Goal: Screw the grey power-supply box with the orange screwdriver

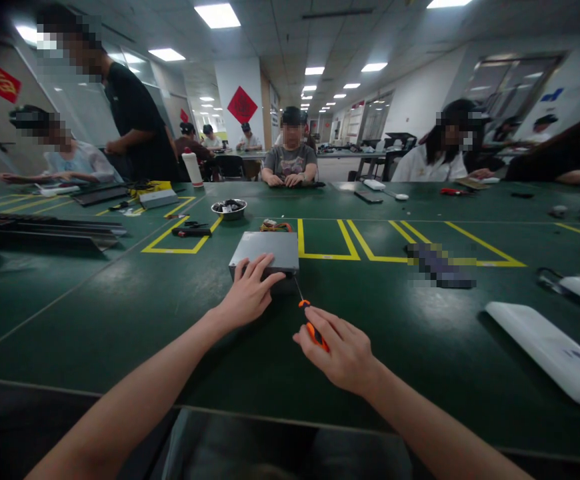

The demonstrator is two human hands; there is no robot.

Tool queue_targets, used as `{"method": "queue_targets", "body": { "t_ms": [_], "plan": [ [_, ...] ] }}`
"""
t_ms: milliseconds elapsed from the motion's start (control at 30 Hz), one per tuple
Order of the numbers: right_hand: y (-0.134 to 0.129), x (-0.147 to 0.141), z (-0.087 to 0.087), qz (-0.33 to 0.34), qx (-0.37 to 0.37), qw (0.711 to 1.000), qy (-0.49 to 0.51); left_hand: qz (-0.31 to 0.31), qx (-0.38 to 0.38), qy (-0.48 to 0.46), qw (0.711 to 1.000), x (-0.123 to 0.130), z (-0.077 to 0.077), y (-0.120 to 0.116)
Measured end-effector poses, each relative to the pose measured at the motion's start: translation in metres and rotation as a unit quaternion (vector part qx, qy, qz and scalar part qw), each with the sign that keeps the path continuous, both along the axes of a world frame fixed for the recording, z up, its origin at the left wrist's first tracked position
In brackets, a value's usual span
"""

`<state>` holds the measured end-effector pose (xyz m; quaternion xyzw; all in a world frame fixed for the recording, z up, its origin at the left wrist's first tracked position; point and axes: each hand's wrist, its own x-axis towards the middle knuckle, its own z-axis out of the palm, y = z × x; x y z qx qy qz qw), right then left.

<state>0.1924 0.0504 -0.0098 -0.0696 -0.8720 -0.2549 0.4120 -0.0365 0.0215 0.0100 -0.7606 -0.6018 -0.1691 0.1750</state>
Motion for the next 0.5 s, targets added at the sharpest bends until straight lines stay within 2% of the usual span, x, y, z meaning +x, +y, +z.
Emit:
{"method": "queue_targets", "body": {
  "t_ms": [100, 233, 367, 500],
  "plan": [
    [-0.004, -0.003, 0.002, 0.011, -0.017, 1.0, -0.003, -0.006, 0.003, 0.004, 1.0, -0.001, 0.0, -0.001],
    [-0.005, -0.005, -0.004, 0.015, -0.042, 0.998, -0.034, -0.013, 0.003, 0.0, 1.0, -0.001, 0.001, -0.001],
    [0.0, -0.003, -0.008, -0.016, -0.024, 0.999, -0.012, -0.014, 0.0, -0.01, 1.0, 0.0, 0.002, -0.002],
    [0.001, -0.001, -0.002, 0.001, -0.011, 1.0, -0.017, -0.019, -0.005, -0.024, 1.0, 0.001, 0.002, -0.003]
  ]
}}
